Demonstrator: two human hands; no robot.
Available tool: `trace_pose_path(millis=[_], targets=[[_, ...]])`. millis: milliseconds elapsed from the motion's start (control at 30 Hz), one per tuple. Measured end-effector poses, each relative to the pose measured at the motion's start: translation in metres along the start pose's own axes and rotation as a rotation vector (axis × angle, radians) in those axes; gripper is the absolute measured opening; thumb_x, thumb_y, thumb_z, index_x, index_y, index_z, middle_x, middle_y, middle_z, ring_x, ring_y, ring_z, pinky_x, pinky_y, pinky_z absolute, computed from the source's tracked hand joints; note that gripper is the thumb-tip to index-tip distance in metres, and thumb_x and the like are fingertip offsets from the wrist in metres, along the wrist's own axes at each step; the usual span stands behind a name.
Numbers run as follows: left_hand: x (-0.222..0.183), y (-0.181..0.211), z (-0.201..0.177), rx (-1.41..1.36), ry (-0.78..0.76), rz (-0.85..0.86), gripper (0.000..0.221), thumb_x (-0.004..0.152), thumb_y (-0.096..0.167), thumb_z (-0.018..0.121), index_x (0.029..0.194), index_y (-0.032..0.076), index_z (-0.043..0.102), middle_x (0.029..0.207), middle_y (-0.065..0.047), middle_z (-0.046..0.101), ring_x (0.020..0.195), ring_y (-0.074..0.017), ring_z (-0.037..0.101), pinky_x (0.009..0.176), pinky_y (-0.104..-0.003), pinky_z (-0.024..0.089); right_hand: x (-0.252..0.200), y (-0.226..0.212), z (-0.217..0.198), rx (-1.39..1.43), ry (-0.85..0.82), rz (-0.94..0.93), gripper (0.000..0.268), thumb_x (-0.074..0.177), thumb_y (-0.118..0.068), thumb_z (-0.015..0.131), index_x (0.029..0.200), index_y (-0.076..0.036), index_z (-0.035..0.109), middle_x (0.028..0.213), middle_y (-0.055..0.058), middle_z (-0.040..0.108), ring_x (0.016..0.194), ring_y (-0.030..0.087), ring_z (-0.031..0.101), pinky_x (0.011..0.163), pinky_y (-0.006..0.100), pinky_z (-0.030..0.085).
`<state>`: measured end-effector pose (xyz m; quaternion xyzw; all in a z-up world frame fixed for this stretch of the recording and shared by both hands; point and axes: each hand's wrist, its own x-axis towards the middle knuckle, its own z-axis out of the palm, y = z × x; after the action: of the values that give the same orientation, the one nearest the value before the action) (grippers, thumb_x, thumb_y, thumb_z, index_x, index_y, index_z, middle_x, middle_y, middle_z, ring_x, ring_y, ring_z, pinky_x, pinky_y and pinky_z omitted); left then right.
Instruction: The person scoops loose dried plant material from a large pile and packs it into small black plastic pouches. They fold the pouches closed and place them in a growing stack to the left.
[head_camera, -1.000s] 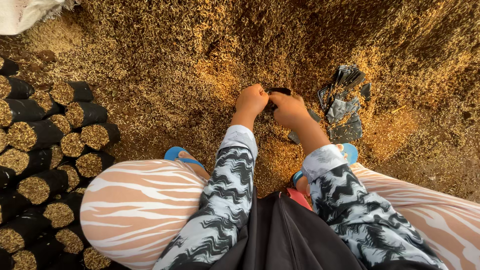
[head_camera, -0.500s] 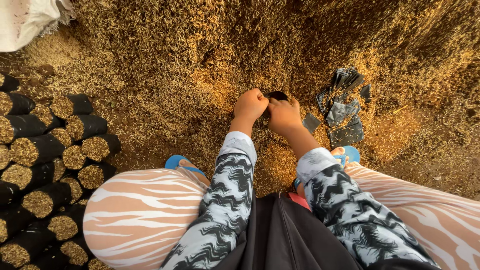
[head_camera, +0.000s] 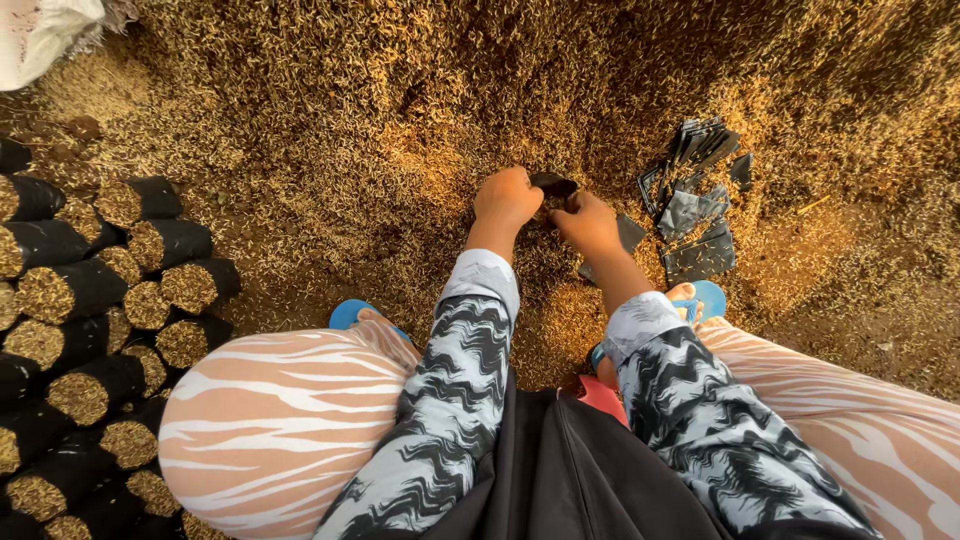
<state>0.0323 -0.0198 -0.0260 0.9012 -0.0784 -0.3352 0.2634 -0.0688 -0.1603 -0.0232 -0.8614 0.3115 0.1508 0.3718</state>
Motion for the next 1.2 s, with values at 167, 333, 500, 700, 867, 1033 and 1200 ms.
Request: trace_pose_path(millis=[167,333,500,700,867,1033,1200], targets=[[-0.013,-0.006,-0.012,0.034,-0.181,-0.051,0.04,0.081,0.039,0.068,0.106,0.009,0.077,0.103,-0.014,0.076,0.096,-0.0305,0.074,0.086,-0.044,0.058,0.009,-0.025,-0.02,-0.251,0.098,-0.158,0.028,0.087,-0.03,0.071,0.106,-0.01,0.067,0.096,0.011,0.072,0.089,0.032,0.069,0.078,0.047,0.054],[-0.021,0.003,-0.016,-0.061,0.028,-0.136,0.037,0.077,0.035,0.075,0.105,0.012,0.067,0.104,-0.011,0.07,0.098,-0.0315,0.07,0.082,-0.046,0.055,-0.014,-0.054,-0.036,-0.279,0.286,-0.431,0.023,0.086,-0.027,0.072,0.101,-0.009,0.069,0.098,0.011,0.07,0.092,0.034,0.067,0.077,0.046,0.054],[-0.014,0.004,-0.003,-0.227,0.359,0.24,0.016,0.081,0.02,0.07,0.095,0.012,0.069,0.101,-0.01,0.068,0.092,-0.0352,0.067,0.075,-0.048,0.053,-0.02,-0.077,-0.042,-0.629,-0.313,-0.206,0.033,0.093,-0.017,0.057,0.121,-0.025,0.072,0.115,0.007,0.073,0.108,0.031,0.069,0.089,0.045,0.055],[-0.005,0.001,0.004,-0.235,0.302,0.213,0.007,0.087,0.018,0.068,0.091,0.014,0.072,0.099,-0.01,0.069,0.09,-0.0337,0.068,0.079,-0.046,0.054,-0.025,-0.07,-0.008,-0.766,-0.3,-0.187,0.055,0.088,-0.017,0.056,0.142,-0.009,0.047,0.149,0.01,0.049,0.112,0.033,0.066,0.085,0.051,0.056],[-0.01,-0.002,0.006,-0.251,0.317,0.286,0.007,0.087,0.018,0.069,0.091,0.013,0.072,0.101,-0.008,0.069,0.089,-0.0331,0.069,0.079,-0.045,0.055,-0.017,-0.059,0.002,-0.813,-0.33,-0.207,0.05,0.091,-0.017,0.054,0.141,-0.01,0.051,0.145,0.009,0.056,0.114,0.032,0.066,0.09,0.049,0.056],[-0.012,0.013,-0.01,-0.222,0.248,0.176,0.008,0.088,0.019,0.069,0.091,0.013,0.072,0.102,-0.007,0.069,0.089,-0.0302,0.069,0.078,-0.044,0.055,0.003,-0.066,-0.03,-0.625,-0.422,-0.19,0.04,0.088,-0.014,0.056,0.127,-0.014,0.068,0.122,0.014,0.072,0.102,0.034,0.071,0.086,0.046,0.057],[-0.017,0.014,-0.017,-0.213,0.207,0.139,0.011,0.088,0.021,0.07,0.093,0.012,0.072,0.106,-0.008,0.07,0.092,-0.0289,0.071,0.08,-0.042,0.056,0.035,-0.065,-0.069,-0.21,-0.103,-0.468,0.028,0.089,-0.014,0.061,0.113,-0.015,0.076,0.114,0.015,0.075,0.102,0.033,0.071,0.09,0.043,0.056]])
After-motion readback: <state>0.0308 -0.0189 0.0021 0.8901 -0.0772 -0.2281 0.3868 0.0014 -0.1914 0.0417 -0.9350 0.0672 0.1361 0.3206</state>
